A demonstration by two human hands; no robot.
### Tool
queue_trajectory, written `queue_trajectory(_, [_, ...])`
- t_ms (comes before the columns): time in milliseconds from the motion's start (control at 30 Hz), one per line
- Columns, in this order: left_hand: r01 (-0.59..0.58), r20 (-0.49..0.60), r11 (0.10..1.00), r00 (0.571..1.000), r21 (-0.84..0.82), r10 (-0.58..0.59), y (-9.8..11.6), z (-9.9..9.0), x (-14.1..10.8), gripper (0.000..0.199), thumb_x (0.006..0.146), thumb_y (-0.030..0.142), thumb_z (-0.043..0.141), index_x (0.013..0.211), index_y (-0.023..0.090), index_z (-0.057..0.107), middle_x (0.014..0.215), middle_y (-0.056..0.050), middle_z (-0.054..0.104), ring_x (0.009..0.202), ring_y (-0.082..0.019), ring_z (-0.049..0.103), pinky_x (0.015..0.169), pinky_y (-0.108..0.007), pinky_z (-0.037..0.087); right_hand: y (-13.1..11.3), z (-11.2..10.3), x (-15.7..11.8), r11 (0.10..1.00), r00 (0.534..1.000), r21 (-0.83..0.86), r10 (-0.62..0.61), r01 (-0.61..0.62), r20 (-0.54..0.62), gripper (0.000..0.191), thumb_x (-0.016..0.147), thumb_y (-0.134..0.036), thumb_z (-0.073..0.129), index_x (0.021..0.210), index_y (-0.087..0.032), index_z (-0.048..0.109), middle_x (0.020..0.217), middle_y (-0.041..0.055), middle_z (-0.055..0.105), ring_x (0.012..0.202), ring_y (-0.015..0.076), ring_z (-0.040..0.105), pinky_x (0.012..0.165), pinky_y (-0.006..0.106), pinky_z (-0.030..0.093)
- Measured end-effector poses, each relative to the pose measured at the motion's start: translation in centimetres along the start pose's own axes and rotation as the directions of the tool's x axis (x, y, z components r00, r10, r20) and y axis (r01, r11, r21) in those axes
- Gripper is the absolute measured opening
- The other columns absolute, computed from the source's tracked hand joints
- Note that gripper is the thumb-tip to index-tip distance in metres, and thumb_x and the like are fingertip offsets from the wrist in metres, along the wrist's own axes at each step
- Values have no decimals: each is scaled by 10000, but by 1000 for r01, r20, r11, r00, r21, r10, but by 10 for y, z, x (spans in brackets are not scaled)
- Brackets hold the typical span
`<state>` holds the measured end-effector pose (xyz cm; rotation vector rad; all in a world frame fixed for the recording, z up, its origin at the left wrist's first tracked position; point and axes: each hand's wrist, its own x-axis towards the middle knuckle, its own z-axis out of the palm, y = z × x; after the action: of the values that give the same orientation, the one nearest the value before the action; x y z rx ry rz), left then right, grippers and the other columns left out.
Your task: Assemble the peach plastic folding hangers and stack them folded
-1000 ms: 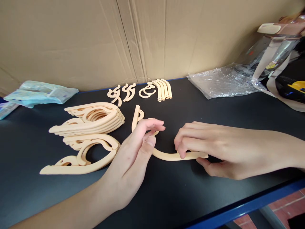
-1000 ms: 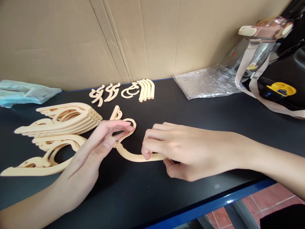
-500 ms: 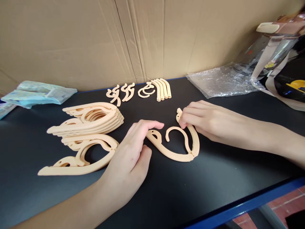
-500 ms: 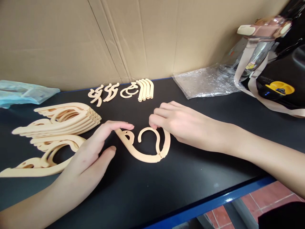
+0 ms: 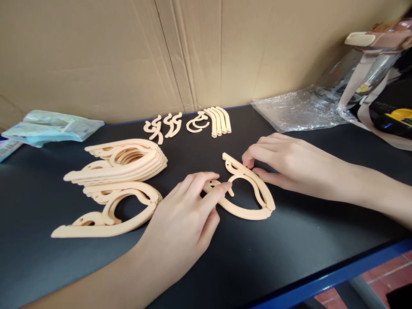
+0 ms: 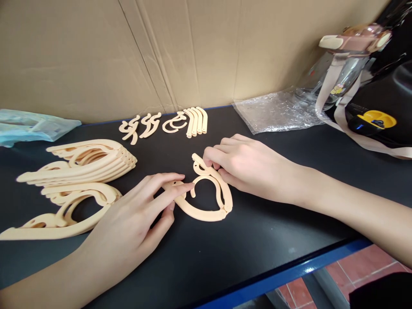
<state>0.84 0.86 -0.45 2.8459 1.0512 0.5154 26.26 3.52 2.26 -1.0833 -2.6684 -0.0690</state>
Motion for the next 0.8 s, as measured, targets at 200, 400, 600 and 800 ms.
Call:
queue_trajectory(200, [-12, -39, 999, 999, 42, 13, 1, 0, 1, 351, 888, 44, 432, 1154, 178, 619, 1194, -101, 628, 1017, -271, 639, 734, -400, 543, -4, -2, 0, 999, 1000, 50, -5, 4, 7, 221, 1029, -241, 429, 973, -162, 628, 840, 47, 660, 771, 195, 600, 778, 340, 423])
queue_trajectory(400, [15, -77, 1000, 997, -23, -17, 3, 0, 2, 224, 900, 139, 514, 1083, 169, 640, 1141, -90, 650, 1020, -268, 615, 822, -433, 514, -7, -3, 0, 991, 995, 98, -88, 92, -42, 196, 1022, -252, 475, 1017, -159, 648, 909, 50, 699, 848, 195, 618, 838, 333, 419])
queue_trajectory(600, [26, -97, 999, 995, -45, -31, 2, -1, 1, 124, 943, 242, 577, 1036, 200, 647, 1133, -63, 663, 1082, -258, 601, 892, -433, 471, -7, -4, 0, 978, 994, 180, -101, 106, -35, 195, 1010, -288, 521, 1055, -146, 647, 898, 42, 684, 843, 189, 610, 840, 325, 415])
queue_trajectory(800, [86, -92, 995, 992, -48, -90, 1, -1, 1, 418, 906, 315, 642, 1289, 199, 522, 1339, -94, 582, 1227, -280, 548, 962, -448, 484, -9, -4, 0, 955, 994, 281, -106, 93, 29, 302, 969, -359, 605, 1179, -142, 616, 1044, 63, 696, 916, 193, 623, 853, 331, 428])
